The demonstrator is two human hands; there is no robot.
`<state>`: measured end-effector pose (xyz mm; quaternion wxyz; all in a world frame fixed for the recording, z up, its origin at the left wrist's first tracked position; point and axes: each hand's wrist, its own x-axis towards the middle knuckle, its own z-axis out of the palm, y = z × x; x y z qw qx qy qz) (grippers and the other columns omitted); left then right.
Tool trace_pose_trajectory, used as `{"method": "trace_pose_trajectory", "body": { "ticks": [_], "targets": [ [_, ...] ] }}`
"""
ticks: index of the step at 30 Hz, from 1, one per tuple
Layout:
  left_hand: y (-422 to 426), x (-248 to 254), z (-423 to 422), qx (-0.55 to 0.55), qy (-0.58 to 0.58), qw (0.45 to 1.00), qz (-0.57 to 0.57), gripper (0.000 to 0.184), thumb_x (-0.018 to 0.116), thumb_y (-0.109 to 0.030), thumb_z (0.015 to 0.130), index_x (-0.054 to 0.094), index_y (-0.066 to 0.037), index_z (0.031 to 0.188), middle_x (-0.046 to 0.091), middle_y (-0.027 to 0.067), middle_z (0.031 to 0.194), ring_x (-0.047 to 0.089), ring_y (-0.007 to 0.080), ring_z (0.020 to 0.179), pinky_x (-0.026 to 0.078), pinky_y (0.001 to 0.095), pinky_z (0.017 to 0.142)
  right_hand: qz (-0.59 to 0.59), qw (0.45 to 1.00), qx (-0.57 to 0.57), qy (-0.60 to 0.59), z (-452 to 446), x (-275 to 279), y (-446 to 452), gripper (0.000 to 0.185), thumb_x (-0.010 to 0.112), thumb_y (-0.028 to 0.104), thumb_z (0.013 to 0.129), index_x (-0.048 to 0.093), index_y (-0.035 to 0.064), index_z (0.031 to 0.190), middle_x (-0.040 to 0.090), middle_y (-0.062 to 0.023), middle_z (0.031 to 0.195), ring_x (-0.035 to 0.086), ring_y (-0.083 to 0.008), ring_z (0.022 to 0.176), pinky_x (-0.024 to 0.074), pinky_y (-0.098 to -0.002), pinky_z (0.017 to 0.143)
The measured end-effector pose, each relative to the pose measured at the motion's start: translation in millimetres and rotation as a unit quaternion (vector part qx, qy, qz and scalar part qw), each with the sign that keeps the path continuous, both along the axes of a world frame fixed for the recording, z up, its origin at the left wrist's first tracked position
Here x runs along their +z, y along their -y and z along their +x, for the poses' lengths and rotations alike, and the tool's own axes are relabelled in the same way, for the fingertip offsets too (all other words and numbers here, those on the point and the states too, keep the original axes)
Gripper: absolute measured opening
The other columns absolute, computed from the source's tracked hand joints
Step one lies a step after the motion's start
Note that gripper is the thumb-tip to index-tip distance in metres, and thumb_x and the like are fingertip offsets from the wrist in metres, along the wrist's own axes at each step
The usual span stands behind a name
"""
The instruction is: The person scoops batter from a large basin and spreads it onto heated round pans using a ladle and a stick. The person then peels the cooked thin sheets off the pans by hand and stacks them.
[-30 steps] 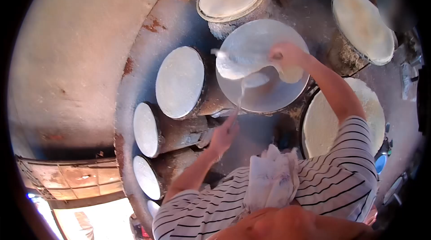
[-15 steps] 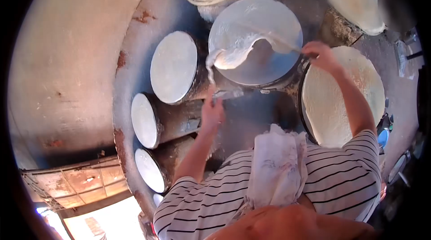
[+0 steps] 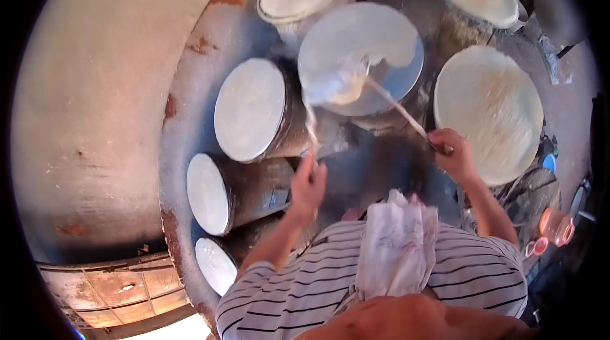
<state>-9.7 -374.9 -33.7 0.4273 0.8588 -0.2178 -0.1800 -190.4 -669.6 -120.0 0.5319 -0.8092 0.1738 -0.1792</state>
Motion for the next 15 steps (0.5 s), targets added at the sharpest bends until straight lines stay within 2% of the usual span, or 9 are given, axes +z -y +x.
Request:
{"method": "trace_pose_trajectory", "body": {
  "ticks": [3, 5, 7, 8, 9, 10, 11, 15],
  "targets": [
    [-18.4, 11.3, 39.6, 0.021, 0.005, 0.986, -0.167, 0.059, 0.038, -0.004, 0.096, 0.011, -0.011, 0.149, 0.039, -0.0019, 0.055, 0.034, 0.0043, 0.04, 0.032, 0.0212, 0.036, 0.252, 0.968, -0.004, -0.008, 97.5, -27.9, -115.6, 0.029, 0.061, 0.002, 0.079, 0.057, 0.0057, 0.108, 0.064, -0.0064, 0.09, 0.059, -0.0123, 0.068, 0.0451, -0.0261, 0.055],
    [-27.2, 24.1, 48.2, 0.014, -0.053, 0.955, -0.291, 0.06, 0.039, -0.006, 0.097, 0.009, -0.013, 0.149, 0.039, -0.0014, 0.055, 0.033, 0.0051, 0.039, 0.032, 0.021, 0.036, 0.381, 0.923, -0.023, 0.059, 198.9, -58.7, -185.8, 0.026, 0.057, 0.009, 0.087, 0.049, 0.007, 0.112, 0.062, -0.0065, 0.083, 0.054, -0.0102, 0.057, 0.0408, -0.025, 0.046],
    [-51.8, 28.4, 57.7, -0.025, -0.058, 0.942, -0.329, 0.061, 0.038, -0.007, 0.097, 0.007, -0.013, 0.149, 0.038, -0.0006, 0.055, 0.033, 0.0055, 0.039, 0.032, 0.0217, 0.035, 0.451, 0.88, -0.079, 0.123, 274.9, -71.9, -225.6, 0.023, 0.053, 0.014, 0.092, 0.044, 0.009, 0.113, 0.06, -0.006, 0.077, 0.05, -0.0095, 0.049, 0.0382, -0.025, 0.04],
    [-66.7, 28.8, 64.0, -0.037, -0.067, 0.939, -0.336, 0.06, 0.038, -0.008, 0.098, 0.007, -0.014, 0.149, 0.038, -0.0001, 0.055, 0.033, 0.0059, 0.038, 0.032, 0.022, 0.035, 0.471, 0.865, -0.127, 0.114, 285.2, -64.9, -240.7, 0.022, 0.052, 0.015, 0.093, 0.044, 0.0102, 0.112, 0.058, -0.0052, 0.074, 0.048, -0.0093, 0.047, 0.0375, -0.025, 0.04],
    [-75.5, 31.0, 70.6, -0.049, -0.069, 0.932, -0.351, 0.06, 0.039, -0.009, 0.098, 0.007, -0.014, 0.149, 0.038, -0.0001, 0.055, 0.033, 0.0058, 0.038, 0.032, 0.0222, 0.035, 0.494, 0.847, -0.171, 0.094, 285.1, -62.5, -256.8, 0.02, 0.05, 0.016, 0.093, 0.043, 0.0114, 0.111, 0.056, -0.0044, 0.071, 0.046, -0.0091, 0.046, 0.0368, -0.025, 0.039],
    [-89.7, 33.8, 71.8, -0.049, -0.081, 0.931, -0.354, 0.06, 0.039, -0.009, 0.098, 0.007, -0.015, 0.149, 0.038, -0.0002, 0.055, 0.032, 0.0058, 0.038, 0.031, 0.0223, 0.035, 0.479, 0.842, -0.192, 0.159, 279.8, -63.9, -271.5, 0.02, 0.05, 0.016, 0.094, 0.043, 0.0137, 0.112, 0.051, -0.0016, 0.069, 0.042, -0.0082, 0.045, 0.0341, -0.0244, 0.038],
    [-108.8, 36.9, 67.7, -0.044, -0.098, 0.931, -0.348, 0.06, 0.039, -0.009, 0.098, 0.007, -0.015, 0.149, 0.038, -0.0002, 0.055, 0.032, 0.0057, 0.038, 0.031, 0.0225, 0.035, 0.511, 0.822, -0.194, 0.157, 258.7, -67.7, -282.7, 0.025, 0.05, 0.018, 0.094, 0.042, 0.0148, 0.118, 0.047, 0.0, 0.07, 0.038, -0.0071, 0.045, 0.0308, -0.0238, 0.038],
    [-129.7, 43.5, 77.1, -0.076, -0.139, 0.916, -0.369, 0.06, 0.04, -0.009, 0.098, 0.009, -0.016, 0.149, 0.038, -0.0009, 0.055, 0.031, 0.0053, 0.039, 0.031, 0.0225, 0.035, 0.511, 0.807, -0.268, 0.13, 188.1, -58.5, -303.5, 0.036, 0.051, 0.018, 0.094, 0.042, 0.0166, 0.129, 0.045, 0.0006, 0.07, 0.035, -0.0061, 0.045, 0.0278, -0.0229, 0.038]
  ]
}}
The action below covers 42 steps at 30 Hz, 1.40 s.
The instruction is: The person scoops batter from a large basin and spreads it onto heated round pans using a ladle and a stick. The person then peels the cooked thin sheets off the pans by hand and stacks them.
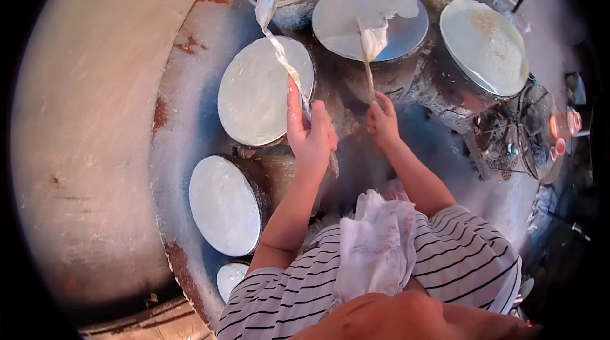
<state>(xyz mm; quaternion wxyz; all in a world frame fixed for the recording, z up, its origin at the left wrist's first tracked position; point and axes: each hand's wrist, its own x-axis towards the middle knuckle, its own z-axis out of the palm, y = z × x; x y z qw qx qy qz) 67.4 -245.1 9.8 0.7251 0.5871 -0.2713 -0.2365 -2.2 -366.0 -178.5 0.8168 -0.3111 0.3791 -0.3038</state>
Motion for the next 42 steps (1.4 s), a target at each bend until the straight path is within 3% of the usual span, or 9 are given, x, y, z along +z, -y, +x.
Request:
{"method": "trace_pose_trajectory", "body": {
  "ticks": [8, 12, 13, 23, 29, 35, 38, 40, 42],
  "targets": [
    [-16.8, -15.8, -6.5, -0.003, -0.008, 1.0, 0.029, 0.061, 0.042, -0.01, 0.098, 0.009, -0.016, 0.149, 0.038, -0.0003, 0.054, 0.032, 0.0066, 0.038, 0.031, 0.0236, 0.034, -0.073, 0.992, -0.102, 0.02, 0.4, 14.9, 83.5, 0.029, 0.047, 0.015, 0.095, 0.053, 0.0141, 0.123, 0.046, 0.0004, 0.066, 0.038, -0.008, 0.043, 0.0286, -0.0243, 0.036],
    [-13.6, -16.5, 1.3, -0.037, 0.009, 0.999, 0.015, 0.062, 0.043, -0.012, 0.098, 0.009, -0.016, 0.149, 0.039, 0.0005, 0.056, 0.032, 0.0072, 0.037, 0.03, 0.0241, 0.034, -0.197, 0.96, 0.054, -0.191, -44.4, 5.5, 26.9, 0.031, 0.05, 0.019, 0.094, 0.055, 0.0159, 0.125, 0.054, -0.0008, 0.072, 0.043, -0.0084, 0.048, 0.0329, -0.0244, 0.039],
    [-11.5, -19.7, 1.3, -0.046, 0.011, 0.999, 0.011, 0.062, 0.043, -0.012, 0.098, 0.009, -0.016, 0.149, 0.039, 0.0006, 0.056, 0.032, 0.0072, 0.037, 0.03, 0.0241, 0.034, -0.077, 0.971, 0.099, -0.205, -71.3, 20.2, 19.9, 0.033, 0.052, 0.021, 0.094, 0.055, 0.0165, 0.126, 0.056, -0.001, 0.073, 0.044, -0.0082, 0.049, 0.0336, -0.0245, 0.039],
    [65.6, -24.7, -38.4, -0.07, -0.001, 0.997, 0.042, 0.061, 0.044, -0.01, 0.097, 0.013, -0.013, 0.149, 0.037, -0.0007, 0.054, 0.031, 0.0066, 0.038, 0.028, 0.0241, 0.033, -0.143, 0.98, 0.026, -0.137, -73.3, 33.0, 211.3, 0.035, 0.049, 0.019, 0.095, 0.052, 0.0124, 0.129, 0.054, -0.0027, 0.068, 0.042, -0.0086, 0.044, 0.0343, -0.0244, 0.036],
    [130.2, -19.0, -55.5, -0.042, -0.006, 0.996, 0.081, 0.059, 0.043, -0.01, 0.097, 0.015, -0.012, 0.148, 0.037, -0.0008, 0.054, 0.032, 0.0063, 0.038, 0.028, 0.0239, 0.033, -0.14, 0.948, 0.205, -0.201, -132.1, 21.3, 173.7, 0.031, 0.046, 0.02, 0.097, 0.054, 0.0102, 0.125, 0.055, -0.0023, 0.063, 0.051, -0.0099, 0.043, 0.0403, -0.0259, 0.037],
    [179.1, -23.4, -78.5, -0.021, -0.039, 0.996, 0.077, 0.057, 0.043, -0.008, 0.096, 0.017, -0.011, 0.147, 0.037, -0.0004, 0.053, 0.032, 0.007, 0.036, 0.029, 0.0235, 0.032, -0.475, 0.838, 0.198, -0.183, -97.3, -9.5, 234.2, 0.032, 0.048, 0.023, 0.095, 0.058, 0.0094, 0.122, 0.062, -0.0061, 0.068, 0.058, -0.0119, 0.053, 0.0478, -0.0321, 0.05],
    [184.2, -31.0, -69.5, -0.041, 0.016, 0.994, 0.103, 0.057, 0.044, -0.009, 0.097, 0.018, -0.011, 0.147, 0.039, -0.0011, 0.054, 0.032, 0.0069, 0.036, 0.03, 0.023, 0.033, -0.222, 0.888, 0.314, -0.253, -158.5, 36.2, 179.1, 0.03, 0.054, 0.02, 0.091, 0.062, 0.0072, 0.117, 0.063, -0.0071, 0.07, 0.06, -0.0128, 0.057, 0.0504, -0.0316, 0.057],
    [188.8, -32.9, -70.9, -0.029, -0.006, 0.993, 0.118, 0.056, 0.043, -0.01, 0.097, 0.019, -0.01, 0.147, 0.038, -0.0013, 0.054, 0.033, 0.0067, 0.037, 0.03, 0.0228, 0.034, -0.167, 0.912, 0.235, -0.293, -168.9, 23.3, 215.7, 0.028, 0.054, 0.02, 0.091, 0.064, 0.0077, 0.114, 0.063, -0.0085, 0.073, 0.06, -0.0116, 0.059, 0.0507, -0.0302, 0.06],
    [193.7, -28.4, -80.5, -0.007, -0.015, 0.992, 0.128, 0.055, 0.043, -0.01, 0.097, 0.019, -0.011, 0.147, 0.037, -0.001, 0.053, 0.033, 0.0064, 0.038, 0.03, 0.0228, 0.035, -0.371, 0.873, 0.138, -0.286, -149.0, 25.3, 261.7, 0.03, 0.053, 0.023, 0.091, 0.062, 0.0112, 0.118, 0.065, -0.0117, 0.075, 0.063, -0.018, 0.062, 0.0508, -0.0328, 0.061]
  ]
}}
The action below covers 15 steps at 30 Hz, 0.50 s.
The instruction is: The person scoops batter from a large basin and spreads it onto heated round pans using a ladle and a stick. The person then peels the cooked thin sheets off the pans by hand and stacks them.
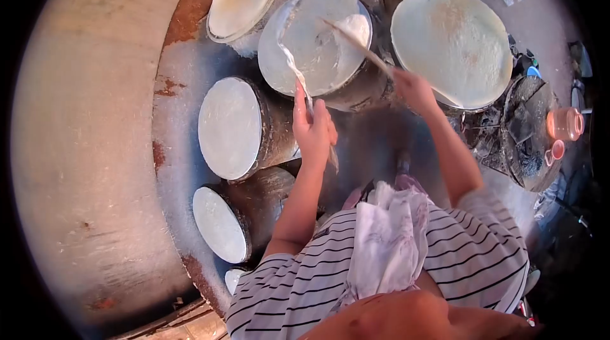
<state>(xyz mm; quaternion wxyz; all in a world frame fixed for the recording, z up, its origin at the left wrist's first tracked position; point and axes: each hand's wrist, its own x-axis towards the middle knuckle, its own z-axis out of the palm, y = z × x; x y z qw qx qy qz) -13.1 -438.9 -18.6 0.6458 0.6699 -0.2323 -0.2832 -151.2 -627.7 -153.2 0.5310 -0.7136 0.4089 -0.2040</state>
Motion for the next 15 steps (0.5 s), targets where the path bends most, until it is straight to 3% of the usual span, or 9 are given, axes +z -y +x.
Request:
{"method": "trace_pose_trajectory", "body": {
  "ticks": [4, 6, 8, 10, 11, 15],
  "targets": [
    [24.5, 3.2, -10.9, 0.021, -0.008, 1.0, -0.015, 0.06, 0.044, -0.008, 0.096, 0.015, -0.01, 0.148, 0.038, -0.002, 0.051, 0.033, 0.0058, 0.036, 0.029, 0.0227, 0.033, -0.234, 0.97, -0.041, -0.056, 76.6, 0.0, 60.3, 0.03, 0.046, 0.019, 0.09, 0.062, 0.0126, 0.115, 0.066, -0.0174, 0.086, 0.063, -0.0358, 0.084, 0.0505, -0.045, 0.071],
    [25.8, 2.8, -10.5, 0.022, -0.013, 1.0, -0.003, 0.06, 0.044, -0.008, 0.096, 0.015, -0.01, 0.148, 0.038, -0.0018, 0.051, 0.034, 0.0059, 0.036, 0.029, 0.0228, 0.033, -0.28, 0.948, 0.025, -0.147, 91.5, 13.9, 56.0, 0.035, 0.043, 0.011, 0.089, 0.057, 0.0186, 0.12, 0.058, -0.0206, 0.096, 0.062, -0.041, 0.08, 0.0508, -0.0481, 0.072],
    [26.3, 7.9, -2.3, 0.009, 0.016, 1.0, 0.016, 0.058, 0.044, -0.007, 0.096, 0.018, -0.01, 0.147, 0.038, -0.0019, 0.051, 0.033, 0.006, 0.036, 0.028, 0.0224, 0.033, -0.291, 0.953, -0.008, -0.088, 65.6, 24.6, 42.0, 0.036, 0.043, 0.01, 0.088, 0.056, 0.0184, 0.121, 0.055, -0.0215, 0.098, 0.062, -0.0406, 0.079, 0.0509, -0.0482, 0.069],
    [25.6, 4.7, 10.1, 0.004, 0.042, 0.998, 0.036, 0.057, 0.044, -0.008, 0.096, 0.019, -0.013, 0.147, 0.035, -0.0022, 0.053, 0.03, 0.006, 0.037, 0.027, 0.0227, 0.033, -0.194, 0.97, -0.061, -0.136, 36.1, 26.2, 41.7, 0.036, 0.043, 0.01, 0.089, 0.055, 0.0188, 0.121, 0.054, -0.0216, 0.095, 0.062, -0.0403, 0.078, 0.0508, -0.0482, 0.068],
    [36.2, 4.8, 14.6, 0.027, 0.018, 0.998, 0.062, 0.058, 0.046, -0.009, 0.096, 0.021, -0.014, 0.147, 0.034, -0.003, 0.053, 0.031, 0.006, 0.038, 0.027, 0.0231, 0.034, -0.192, 0.971, -0.055, -0.133, 35.9, 18.3, 36.7, 0.036, 0.043, 0.01, 0.088, 0.055, 0.0182, 0.122, 0.052, -0.0214, 0.093, 0.061, -0.0402, 0.076, 0.0507, -0.0478, 0.068],
    [92.6, 4.6, 31.0, 0.008, -0.165, 0.986, -0.028, 0.055, 0.046, -0.014, 0.096, 0.023, -0.019, 0.146, 0.036, -0.0033, 0.06, 0.031, 0.0044, 0.04, 0.028, 0.0217, 0.034, -0.28, 0.943, 0.058, -0.169, 86.0, 16.3, 35.6, 0.035, 0.042, 0.011, 0.089, 0.054, 0.0164, 0.122, 0.053, -0.0217, 0.096, 0.061, -0.0409, 0.077, 0.05, -0.0482, 0.069]
  ]
}}
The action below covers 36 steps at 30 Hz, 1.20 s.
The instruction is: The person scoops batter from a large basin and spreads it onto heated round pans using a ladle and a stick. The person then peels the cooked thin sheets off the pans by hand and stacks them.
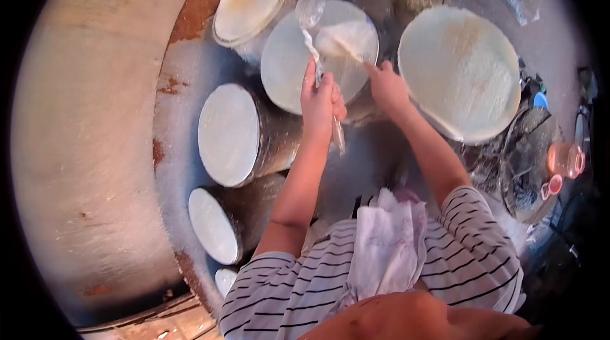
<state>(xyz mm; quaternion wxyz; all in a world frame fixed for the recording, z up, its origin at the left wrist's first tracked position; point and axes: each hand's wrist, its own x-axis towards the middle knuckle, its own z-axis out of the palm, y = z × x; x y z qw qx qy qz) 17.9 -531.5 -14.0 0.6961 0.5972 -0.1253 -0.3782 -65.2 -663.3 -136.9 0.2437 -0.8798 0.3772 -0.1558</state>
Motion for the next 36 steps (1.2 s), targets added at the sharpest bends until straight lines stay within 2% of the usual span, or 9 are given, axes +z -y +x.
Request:
{"method": "trace_pose_trajectory", "body": {
  "ticks": [4, 9, 10, 17, 21, 26, 28, 31, 36],
  "targets": [
    [-21.2, 26.3, 39.5, -0.068, -0.2, 0.966, -0.148, 0.042, 0.044, -0.018, 0.098, 0.036, -0.026, 0.138, 0.036, -0.0053, 0.062, 0.03, 0.0022, 0.039, 0.028, 0.0178, 0.033, 0.079, 0.99, -0.111, 0.036, -59.7, 13.0, 6.9, 0.037, 0.045, 0.01, 0.089, 0.052, 0.0177, 0.124, 0.052, -0.0199, 0.096, 0.06, -0.0403, 0.076, 0.0497, -0.0481, 0.068],
    [-29.8, 10.1, 64.6, -0.039, -0.45, 0.871, -0.192, 0.012, 0.045, -0.02, 0.099, 0.053, -0.023, 0.108, 0.039, -0.0053, 0.067, 0.032, 0.0015, 0.041, 0.032, 0.0162, 0.035, 0.039, 0.997, -0.014, 0.061, -52.5, -10.3, -28.4, 0.032, 0.047, 0.012, 0.089, 0.055, 0.0171, 0.12, 0.053, -0.0174, 0.092, 0.06, -0.039, 0.075, 0.0497, -0.0476, 0.067],
    [-26.6, 11.3, 69.5, -0.063, -0.57, 0.792, -0.207, 0.04, 0.042, -0.03, 0.099, 0.032, -0.012, 0.065, 0.031, -0.0047, 0.05, 0.033, 0.0066, 0.04, 0.032, 0.0221, 0.037, 0.038, 0.997, -0.025, 0.062, -49.9, -1.0, -14.2, 0.032, 0.047, 0.012, 0.089, 0.056, 0.0171, 0.119, 0.053, -0.0169, 0.091, 0.06, -0.0385, 0.076, 0.0495, -0.0476, 0.067],
    [-12.0, -1.2, 78.4, -0.023, -0.524, 0.832, -0.182, 0.037, 0.045, -0.025, 0.098, 0.036, -0.012, 0.065, 0.032, -0.0045, 0.051, 0.034, 0.006, 0.04, 0.033, 0.0209, 0.037, 0.013, 0.993, 0.099, 0.069, -69.3, 17.5, 14.1, 0.028, 0.05, 0.013, 0.088, 0.061, 0.0157, 0.113, 0.055, -0.0173, 0.087, 0.057, -0.0399, 0.079, 0.047, -0.046, 0.069],
    [-3.2, -16.7, 85.0, 0.001, -0.445, 0.879, -0.17, 0.022, 0.052, -0.017, 0.095, 0.042, -0.015, 0.076, 0.037, -0.0052, 0.056, 0.037, 0.0042, 0.043, 0.036, 0.0187, 0.038, 0.074, 0.991, -0.032, 0.103, -99.3, -6.0, -17.3, 0.027, 0.052, 0.013, 0.087, 0.063, 0.0123, 0.112, 0.057, -0.0192, 0.083, 0.058, -0.0383, 0.077, 0.0478, -0.0441, 0.071],
    [0.0, -63.3, 19.6, 0.128, -0.396, 0.895, -0.16, 0.029, 0.046, -0.017, 0.096, 0.039, -0.013, 0.068, 0.037, -0.0053, 0.053, 0.039, 0.0042, 0.044, 0.04, 0.0183, 0.04, 0.398, 0.905, -0.04, 0.146, -52.6, -4.1, -77.7, 0.031, 0.052, 0.009, 0.086, 0.061, 0.0072, 0.115, 0.066, -0.0196, 0.082, 0.064, -0.0351, 0.068, 0.0499, -0.0417, 0.066],
    [12.1, -65.1, -8.6, 0.171, -0.402, 0.867, -0.241, 0.026, 0.045, -0.014, 0.095, 0.039, -0.013, 0.07, 0.038, -0.0052, 0.053, 0.039, 0.0049, 0.041, 0.04, 0.019, 0.037, 0.139, 0.954, 0.088, 0.25, -37.2, -25.2, -70.7, 0.03, 0.053, 0.009, 0.082, 0.063, 0.0096, 0.111, 0.062, -0.0245, 0.087, 0.059, -0.0433, 0.081, 0.0486, -0.046, 0.07],
    [-2.6, -51.2, 16.8, 0.023, -0.67, 0.559, -0.487, 0.026, 0.044, -0.014, 0.095, 0.04, -0.011, 0.07, 0.037, -0.0043, 0.053, 0.038, 0.006, 0.037, 0.038, 0.0214, 0.032, 0.105, 0.98, 0.11, 0.127, -46.8, 29.9, -33.8, 0.031, 0.057, 0.013, 0.082, 0.064, 0.0138, 0.112, 0.063, -0.0221, 0.084, 0.062, -0.0384, 0.078, 0.0488, -0.0458, 0.072],
    [-35.4, 27.2, -27.5, 0.044, -0.568, 0.604, -0.558, 0.026, 0.044, -0.013, 0.094, 0.042, -0.007, 0.069, 0.035, -0.0031, 0.049, 0.037, 0.0068, 0.035, 0.037, 0.0217, 0.03, 0.211, 0.962, 0.111, 0.131, -30.4, 3.2, 42.3, 0.03, 0.053, 0.013, 0.085, 0.064, 0.0133, 0.113, 0.066, -0.0179, 0.087, 0.065, -0.0318, 0.078, 0.05, -0.0404, 0.067]
  ]
}}
